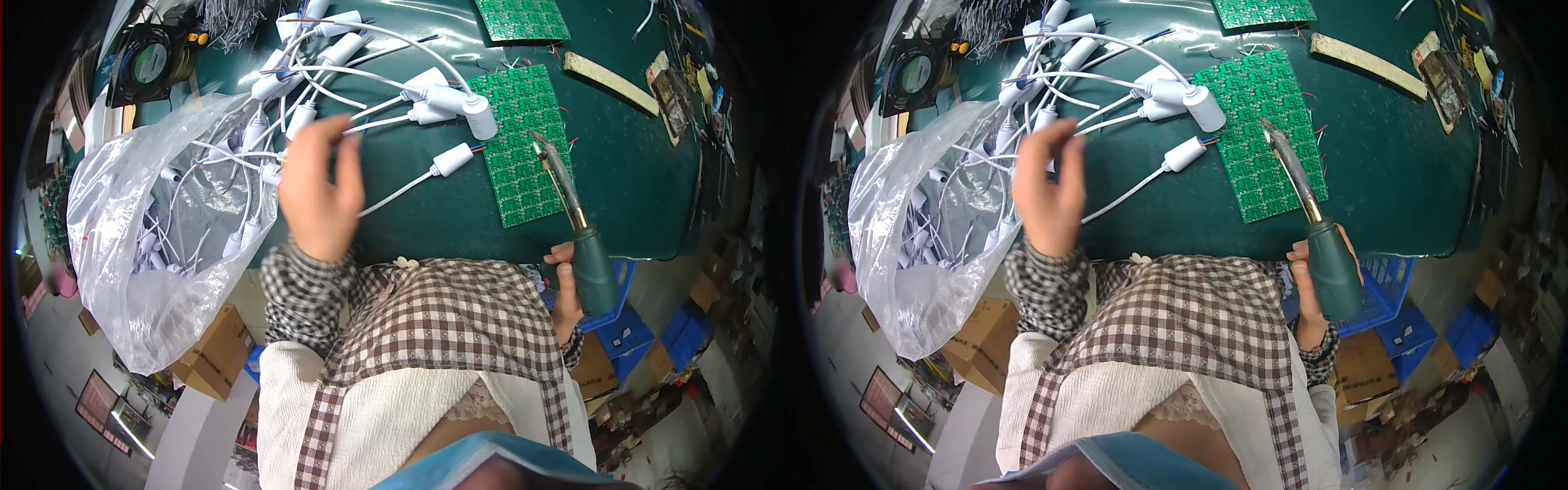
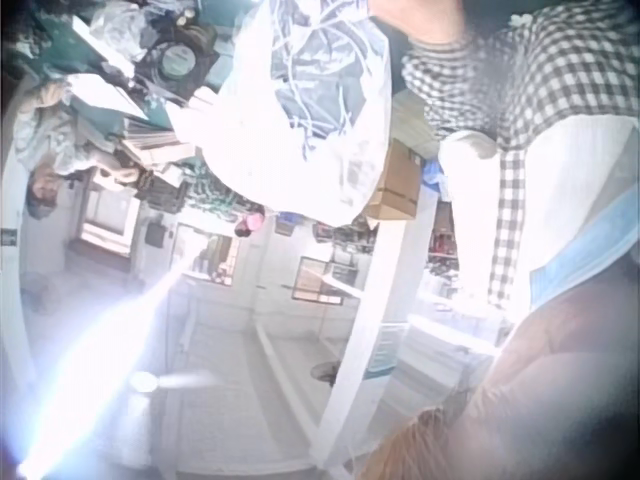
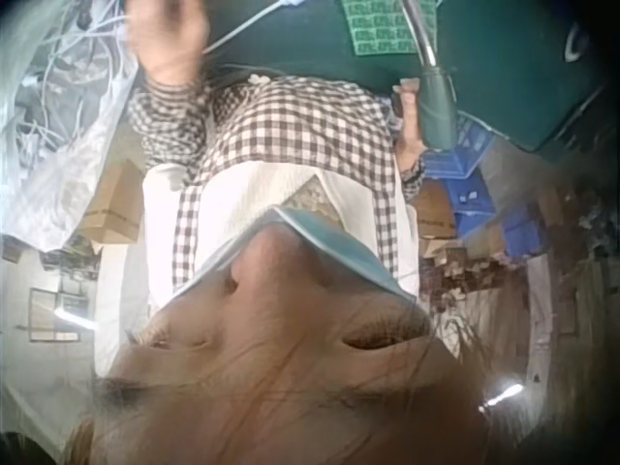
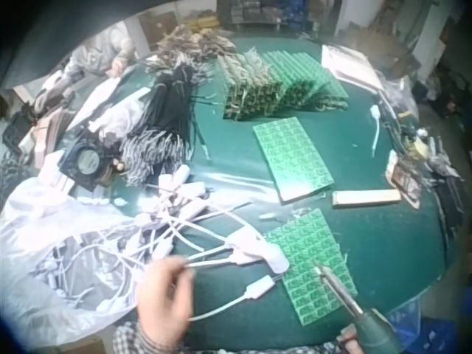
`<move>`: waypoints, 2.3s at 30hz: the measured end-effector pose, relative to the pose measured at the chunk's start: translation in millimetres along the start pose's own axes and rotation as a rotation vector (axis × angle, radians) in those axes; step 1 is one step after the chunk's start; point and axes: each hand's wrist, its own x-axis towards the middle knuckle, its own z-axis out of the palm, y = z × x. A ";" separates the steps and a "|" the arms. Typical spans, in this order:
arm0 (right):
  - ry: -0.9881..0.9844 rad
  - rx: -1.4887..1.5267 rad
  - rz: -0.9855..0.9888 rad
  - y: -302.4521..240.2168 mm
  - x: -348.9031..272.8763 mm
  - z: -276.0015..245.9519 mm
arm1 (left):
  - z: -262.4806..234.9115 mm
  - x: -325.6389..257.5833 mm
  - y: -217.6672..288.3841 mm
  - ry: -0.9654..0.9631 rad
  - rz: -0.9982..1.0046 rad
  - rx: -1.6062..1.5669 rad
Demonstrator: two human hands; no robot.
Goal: The person solders white electrical components with wires onto green printed circuit boards using a soldering iron.
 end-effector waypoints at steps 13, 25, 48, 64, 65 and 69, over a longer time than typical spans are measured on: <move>0.075 0.055 -0.006 -0.6 -6.1 1.8 | -39.2 76.4 -94.5 -0.150 -0.038 0.264; 0.048 0.049 -0.008 -0.9 1.4 3.5 | -68.1 48.1 -21.5 0.509 0.384 0.016; -0.007 -0.107 -0.116 27.9 -11.0 -12.7 | 78.6 -34.2 45.3 -0.200 0.233 0.053; -0.013 -0.067 -0.032 16.3 -10.6 -9.4 | 59.7 -44.7 51.3 -0.331 0.211 -0.065; -0.010 -0.051 -0.024 17.3 -11.0 -9.4 | 60.7 -43.5 50.4 -0.331 0.211 -0.065; 0.009 -0.006 0.011 11.0 -9.8 -6.3 | 68.5 -31.7 40.1 -0.214 0.284 0.045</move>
